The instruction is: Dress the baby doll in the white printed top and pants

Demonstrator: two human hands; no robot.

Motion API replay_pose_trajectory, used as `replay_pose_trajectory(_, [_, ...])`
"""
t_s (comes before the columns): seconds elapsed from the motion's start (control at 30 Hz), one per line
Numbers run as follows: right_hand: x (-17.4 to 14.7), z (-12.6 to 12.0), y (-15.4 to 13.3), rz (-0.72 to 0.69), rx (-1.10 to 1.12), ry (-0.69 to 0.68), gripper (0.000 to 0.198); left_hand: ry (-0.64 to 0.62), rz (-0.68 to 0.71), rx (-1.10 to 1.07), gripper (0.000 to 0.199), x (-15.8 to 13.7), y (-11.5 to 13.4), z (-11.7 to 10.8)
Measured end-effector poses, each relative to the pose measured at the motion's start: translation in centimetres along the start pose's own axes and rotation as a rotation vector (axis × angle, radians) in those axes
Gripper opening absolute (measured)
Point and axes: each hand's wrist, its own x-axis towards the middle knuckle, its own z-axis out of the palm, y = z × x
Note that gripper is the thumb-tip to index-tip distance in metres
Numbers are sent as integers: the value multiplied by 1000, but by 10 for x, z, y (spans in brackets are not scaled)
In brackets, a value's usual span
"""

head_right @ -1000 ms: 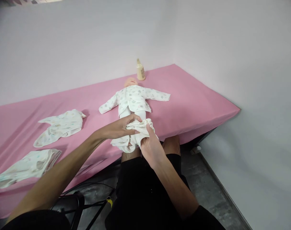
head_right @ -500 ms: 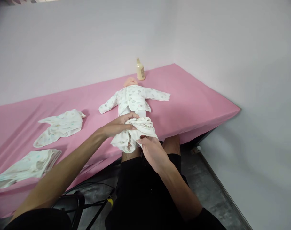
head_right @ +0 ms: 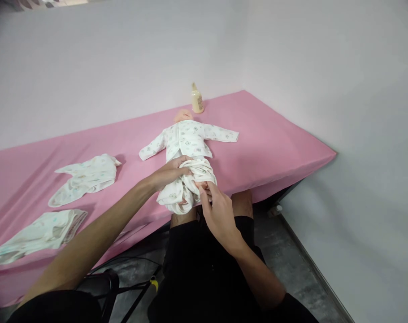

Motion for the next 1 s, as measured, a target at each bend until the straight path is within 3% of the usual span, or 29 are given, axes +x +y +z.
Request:
replay_pose_trajectory(0.13, [11, 7, 8, 57, 60, 106, 41, 44, 56, 200, 36, -1, 4, 2])
replay_pose_trajectory(0.33, [6, 11, 22, 203, 437, 72, 38, -6, 227, 623, 44, -15, 3, 3])
replay_pose_trajectory(0.47, [1, 20, 33, 228, 642, 234, 27, 12, 337, 881, 49, -19, -2, 4])
replay_pose_trajectory(0.67, [21, 48, 45, 212, 999, 372, 11, 121, 323, 837, 55, -15, -14, 5])
replay_pose_trajectory(0.8, [24, 51, 49, 198, 794, 375, 16, 243, 329, 784, 52, -17, -18, 4])
replay_pose_trajectory(1.0, [6, 10, 60, 63, 147, 223, 25, 304, 278, 685, 52, -58, -29, -10])
